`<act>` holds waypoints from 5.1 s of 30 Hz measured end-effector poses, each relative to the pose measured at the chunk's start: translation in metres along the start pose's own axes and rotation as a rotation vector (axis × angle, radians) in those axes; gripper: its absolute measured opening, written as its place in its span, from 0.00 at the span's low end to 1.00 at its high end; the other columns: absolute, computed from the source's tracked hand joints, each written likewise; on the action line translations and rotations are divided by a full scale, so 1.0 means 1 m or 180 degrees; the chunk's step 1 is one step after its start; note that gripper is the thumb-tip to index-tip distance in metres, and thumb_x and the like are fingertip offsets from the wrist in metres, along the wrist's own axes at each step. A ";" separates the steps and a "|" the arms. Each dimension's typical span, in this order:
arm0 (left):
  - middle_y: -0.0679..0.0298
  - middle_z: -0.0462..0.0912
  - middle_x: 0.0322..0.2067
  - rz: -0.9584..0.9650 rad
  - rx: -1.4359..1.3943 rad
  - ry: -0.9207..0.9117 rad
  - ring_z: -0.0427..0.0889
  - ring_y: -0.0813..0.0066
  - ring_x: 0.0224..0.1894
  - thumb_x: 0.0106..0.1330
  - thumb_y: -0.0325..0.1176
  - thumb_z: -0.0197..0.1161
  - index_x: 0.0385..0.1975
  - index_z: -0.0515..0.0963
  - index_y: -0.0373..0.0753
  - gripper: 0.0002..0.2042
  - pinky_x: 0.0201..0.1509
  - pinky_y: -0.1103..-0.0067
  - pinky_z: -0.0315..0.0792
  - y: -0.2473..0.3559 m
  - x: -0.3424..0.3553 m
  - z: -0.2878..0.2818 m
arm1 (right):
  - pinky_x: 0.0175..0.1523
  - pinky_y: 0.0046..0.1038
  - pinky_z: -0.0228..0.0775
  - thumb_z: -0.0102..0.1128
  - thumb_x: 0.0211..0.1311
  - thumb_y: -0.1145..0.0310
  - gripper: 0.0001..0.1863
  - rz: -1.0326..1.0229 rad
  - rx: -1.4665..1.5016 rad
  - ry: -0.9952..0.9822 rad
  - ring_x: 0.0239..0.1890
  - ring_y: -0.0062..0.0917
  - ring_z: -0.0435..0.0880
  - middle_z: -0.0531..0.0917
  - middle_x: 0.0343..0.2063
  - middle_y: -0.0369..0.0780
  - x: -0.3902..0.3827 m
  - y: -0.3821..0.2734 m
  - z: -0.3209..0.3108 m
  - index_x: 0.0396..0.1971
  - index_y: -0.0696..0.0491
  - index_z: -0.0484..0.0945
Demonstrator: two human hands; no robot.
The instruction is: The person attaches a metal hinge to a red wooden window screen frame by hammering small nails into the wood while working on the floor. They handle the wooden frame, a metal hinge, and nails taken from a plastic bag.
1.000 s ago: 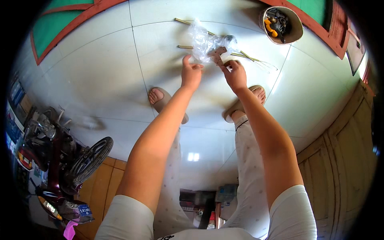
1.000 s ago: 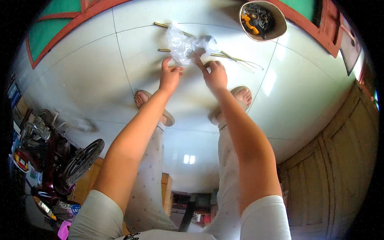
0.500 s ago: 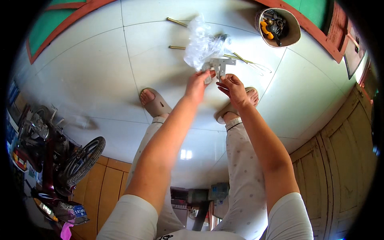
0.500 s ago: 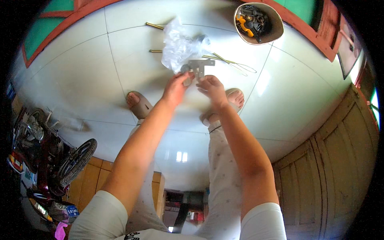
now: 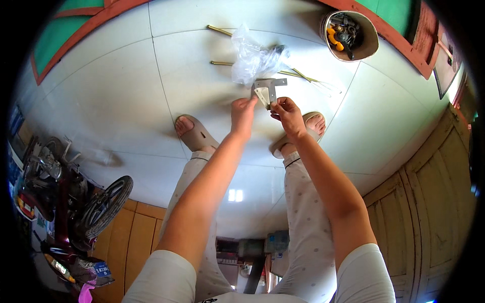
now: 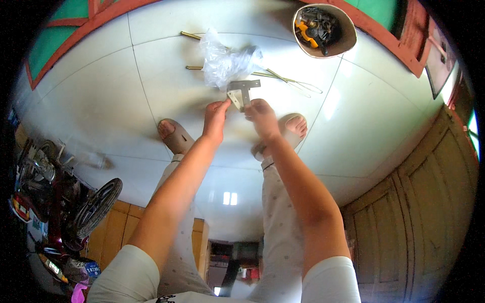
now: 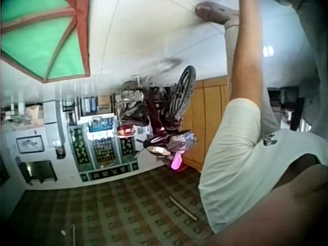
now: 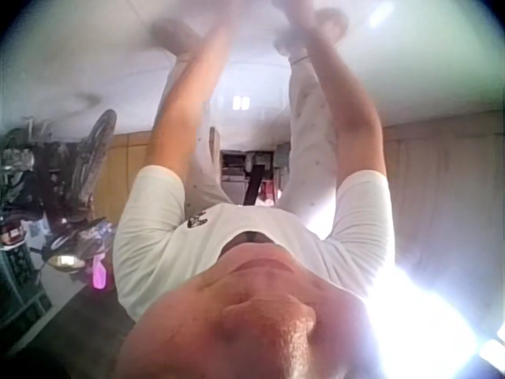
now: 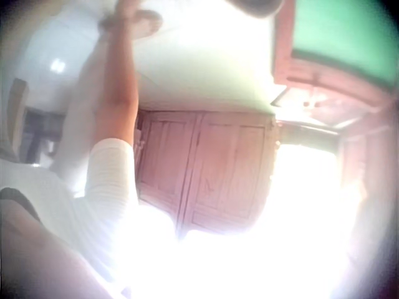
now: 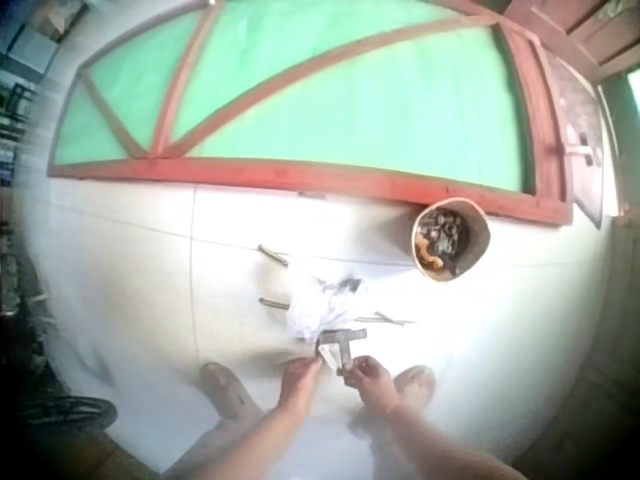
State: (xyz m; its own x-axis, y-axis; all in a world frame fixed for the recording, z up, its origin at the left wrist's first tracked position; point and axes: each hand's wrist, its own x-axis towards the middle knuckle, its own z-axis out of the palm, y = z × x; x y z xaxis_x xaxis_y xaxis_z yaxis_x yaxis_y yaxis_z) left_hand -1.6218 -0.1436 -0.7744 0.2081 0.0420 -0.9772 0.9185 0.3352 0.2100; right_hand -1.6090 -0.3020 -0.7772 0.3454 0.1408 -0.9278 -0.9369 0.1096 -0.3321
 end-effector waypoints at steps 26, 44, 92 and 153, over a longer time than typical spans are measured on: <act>0.59 0.79 0.27 0.1242 0.2073 0.1072 0.79 0.67 0.30 0.54 0.36 0.64 0.38 0.70 0.34 0.16 0.37 0.73 0.72 -0.018 0.028 0.020 | 0.46 0.29 0.71 0.59 0.57 0.62 0.14 -0.0816 -0.2031 0.1464 0.38 0.31 0.82 0.83 0.37 0.44 -0.001 -0.053 -0.060 0.39 0.55 0.80; 0.70 0.73 0.20 0.2302 0.0930 -0.0215 0.69 0.84 0.24 0.65 0.37 0.60 0.30 0.75 0.34 0.11 0.28 0.82 0.66 0.118 -0.002 0.103 | 0.42 0.33 0.71 0.63 0.53 0.69 0.06 -0.3236 -0.3917 0.2069 0.35 0.36 0.78 0.82 0.29 0.40 -0.018 -0.217 -0.072 0.31 0.54 0.82; 0.74 0.75 0.28 0.1342 0.2758 -0.0126 0.72 0.82 0.30 0.59 0.44 0.65 0.37 0.74 0.41 0.15 0.34 0.82 0.65 0.244 -0.017 -0.193 | 0.38 0.38 0.70 0.58 0.47 0.72 0.07 -0.3064 -0.4587 0.1485 0.35 0.39 0.75 0.74 0.29 0.42 0.028 -0.077 -0.106 0.28 0.53 0.73; 0.49 0.79 0.23 0.3873 0.4346 0.1253 0.78 0.43 0.30 0.68 0.39 0.48 0.35 0.67 0.44 0.07 0.33 0.53 0.68 0.320 0.132 0.186 | 0.38 0.26 0.70 0.47 0.66 0.61 0.11 -0.2327 0.2961 0.1133 0.31 0.24 0.72 0.73 0.29 0.38 -0.036 -0.295 -0.410 0.37 0.55 0.68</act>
State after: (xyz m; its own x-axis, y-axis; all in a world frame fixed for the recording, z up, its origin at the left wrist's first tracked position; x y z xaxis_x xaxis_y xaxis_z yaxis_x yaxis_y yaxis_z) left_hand -1.2380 -0.2059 -0.8304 0.9748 -0.0981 -0.2005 -0.0125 -0.9207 0.3901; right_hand -1.3682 -0.7424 -0.7151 0.6007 -0.5071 -0.6180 -0.0844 0.7285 -0.6798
